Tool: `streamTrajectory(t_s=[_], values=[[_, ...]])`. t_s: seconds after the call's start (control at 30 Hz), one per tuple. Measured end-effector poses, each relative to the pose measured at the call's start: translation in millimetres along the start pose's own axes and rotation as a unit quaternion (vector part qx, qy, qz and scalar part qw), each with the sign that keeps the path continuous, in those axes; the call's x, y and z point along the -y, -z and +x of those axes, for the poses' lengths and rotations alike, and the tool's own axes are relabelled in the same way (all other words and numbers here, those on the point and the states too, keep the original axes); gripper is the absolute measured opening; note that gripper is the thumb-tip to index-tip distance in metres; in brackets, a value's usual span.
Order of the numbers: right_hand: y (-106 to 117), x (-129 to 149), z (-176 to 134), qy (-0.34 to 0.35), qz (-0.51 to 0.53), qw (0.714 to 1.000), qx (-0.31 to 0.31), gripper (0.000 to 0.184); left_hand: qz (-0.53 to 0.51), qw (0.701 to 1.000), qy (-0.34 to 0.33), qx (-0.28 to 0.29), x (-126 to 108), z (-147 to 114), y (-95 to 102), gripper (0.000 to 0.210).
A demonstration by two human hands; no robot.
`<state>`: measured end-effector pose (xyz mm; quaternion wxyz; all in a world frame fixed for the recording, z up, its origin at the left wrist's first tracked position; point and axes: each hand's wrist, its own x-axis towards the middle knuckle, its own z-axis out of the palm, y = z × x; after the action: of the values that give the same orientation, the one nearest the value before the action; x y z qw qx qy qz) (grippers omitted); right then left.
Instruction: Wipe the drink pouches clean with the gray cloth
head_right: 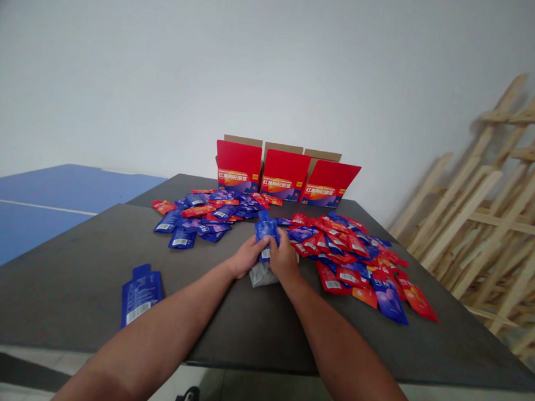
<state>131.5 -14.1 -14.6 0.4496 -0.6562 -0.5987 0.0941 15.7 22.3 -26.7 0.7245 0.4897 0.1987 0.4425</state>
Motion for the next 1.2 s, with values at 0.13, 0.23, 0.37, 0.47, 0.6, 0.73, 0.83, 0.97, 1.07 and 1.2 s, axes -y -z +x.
streamTrajectory(t_s=[0.13,0.23,0.37,0.47,0.6,0.73,0.83,0.97,1.07,1.2], values=[[-3.8,1.7,1.5,0.021,-0.041,0.999,-0.011,0.042,-0.02,0.999,0.01,-0.033,-2.1,1.1,0.7,0.051],[-4.4,2.3,3.1,0.025,-0.064,0.998,0.004,0.042,-0.036,0.997,0.011,-0.061,-4.6,3.3,1.1,0.043],[-3.7,-1.5,5.1,0.084,-0.077,0.993,-0.009,0.041,-0.102,0.987,-0.004,-0.121,-13.0,7.4,4.3,0.03],[-5.4,-5.2,2.9,0.099,-0.167,0.981,0.001,0.039,-0.158,0.969,-0.043,-0.184,-21.6,10.7,10.6,0.021],[-9.1,-4.1,-2.6,0.113,-0.258,0.956,0.084,0.065,-0.236,0.952,-0.027,-0.192,-30.6,12.3,19.5,0.025],[-7.6,1.6,-1.3,0.113,-0.264,0.946,0.152,0.053,-0.27,0.946,0.023,-0.177,-36.0,9.8,24.9,0.028],[-3.7,3.6,2.3,0.141,-0.234,0.947,0.168,0.024,-0.285,0.948,0.037,-0.136,-39.6,7.1,27.5,0.029],[2.6,1.7,3.5,0.175,-0.158,0.969,0.073,0.018,-0.292,0.949,0.036,-0.114,-43.2,4.6,28.6,0.034],[5.1,0.5,-0.1,0.248,-0.076,0.965,0.026,0.025,-0.278,0.954,0.048,-0.102,-43.8,3.2,27.5,0.037],[2.0,1.4,-6.0,0.358,-0.009,0.931,0.067,0.029,-0.242,0.963,0.118,-0.022,-43.3,-0.6,23.8,0.046]])
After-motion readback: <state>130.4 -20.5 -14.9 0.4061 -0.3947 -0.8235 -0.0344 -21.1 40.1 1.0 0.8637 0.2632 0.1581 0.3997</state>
